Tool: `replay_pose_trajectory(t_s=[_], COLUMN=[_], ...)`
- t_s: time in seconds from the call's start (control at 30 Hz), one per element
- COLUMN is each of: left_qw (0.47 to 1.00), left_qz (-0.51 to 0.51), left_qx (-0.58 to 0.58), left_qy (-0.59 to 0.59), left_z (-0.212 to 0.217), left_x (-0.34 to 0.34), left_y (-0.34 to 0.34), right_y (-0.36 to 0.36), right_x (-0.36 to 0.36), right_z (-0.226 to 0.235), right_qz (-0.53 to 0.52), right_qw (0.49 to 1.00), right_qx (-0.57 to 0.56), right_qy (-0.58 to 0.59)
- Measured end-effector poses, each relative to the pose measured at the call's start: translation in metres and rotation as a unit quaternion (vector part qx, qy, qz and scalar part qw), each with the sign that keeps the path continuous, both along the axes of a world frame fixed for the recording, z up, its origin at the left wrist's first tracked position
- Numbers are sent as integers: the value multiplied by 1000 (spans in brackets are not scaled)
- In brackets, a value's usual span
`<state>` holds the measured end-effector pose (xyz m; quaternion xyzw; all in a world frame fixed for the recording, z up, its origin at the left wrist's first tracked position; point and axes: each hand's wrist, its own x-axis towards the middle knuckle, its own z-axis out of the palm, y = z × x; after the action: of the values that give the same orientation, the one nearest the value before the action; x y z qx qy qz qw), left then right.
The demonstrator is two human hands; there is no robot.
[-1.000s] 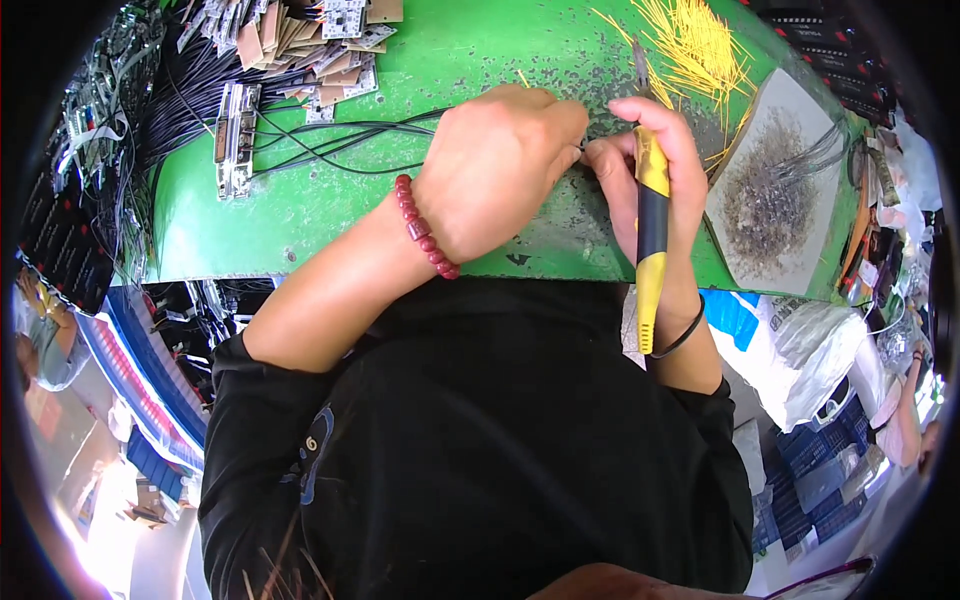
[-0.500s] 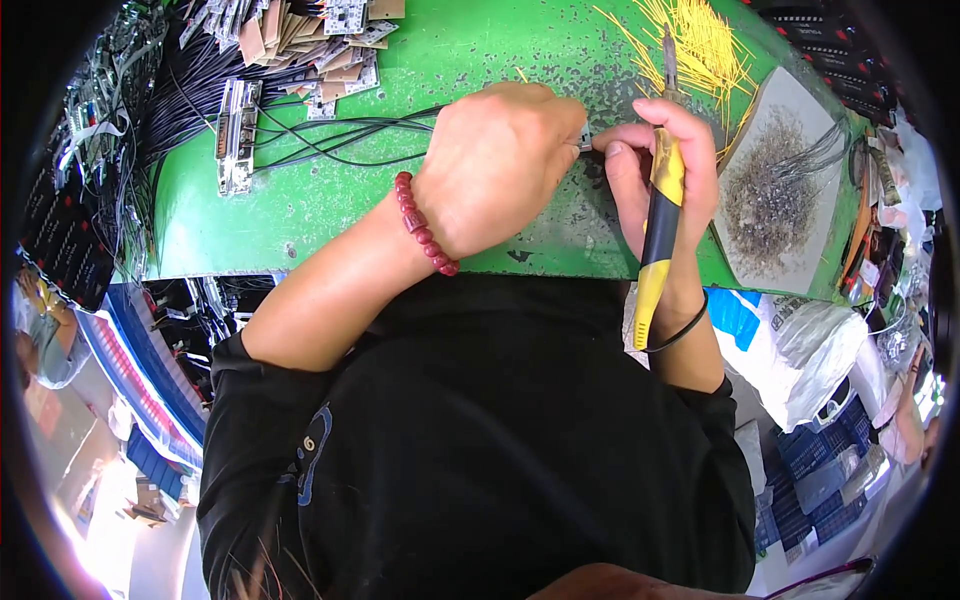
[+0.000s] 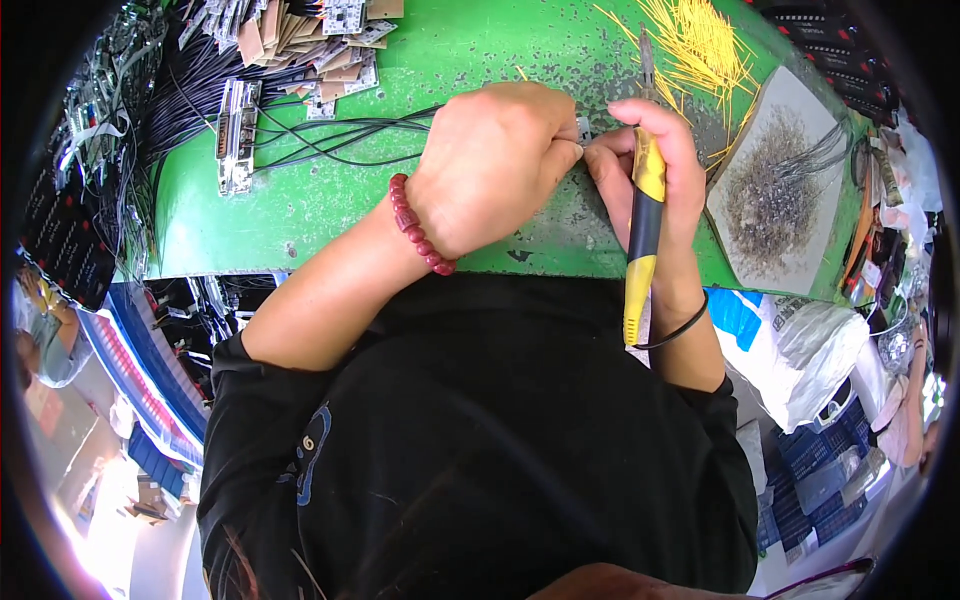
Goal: The person solders wires to circuit boards using a soldering iron and then places the completed assemblies into a blue plastic bin.
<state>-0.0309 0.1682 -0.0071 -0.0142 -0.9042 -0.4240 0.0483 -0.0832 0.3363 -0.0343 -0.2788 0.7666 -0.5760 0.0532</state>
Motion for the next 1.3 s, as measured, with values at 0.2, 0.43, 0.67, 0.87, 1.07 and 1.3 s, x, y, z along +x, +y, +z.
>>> replay_pose_trajectory(t_s=[0.2, 0.43, 0.67, 0.87, 1.07, 1.3], left_qw=[999, 995, 997, 998, 997, 995], left_qz=[19, 20, 24, 29, 28, 26], left_qx=[-36, -94, -73, -64, -77, -97], left_qy=[1, 17, 4, -3, 0, 18], left_z=[-4, -2, 1, 0, 0, -2], left_x=[-5, -11, -9, -10, -10, -10], left_y=[5, 13, 11, 13, 12, 12], right_y=[14, 111, 175, 181, 178, 106], right_x=[-2, -4, -19, -30, -29, 7], right_z=[5, 6, 10, 8, 5, 6], right_qz=[-50, -201, -378, -397, -378, -173], right_qw=[998, 975, 916, 914, 911, 972], right_qx=[-31, -61, -123, -44, -140, -158], right_qy=[-4, 72, 55, 71, 87, 16])
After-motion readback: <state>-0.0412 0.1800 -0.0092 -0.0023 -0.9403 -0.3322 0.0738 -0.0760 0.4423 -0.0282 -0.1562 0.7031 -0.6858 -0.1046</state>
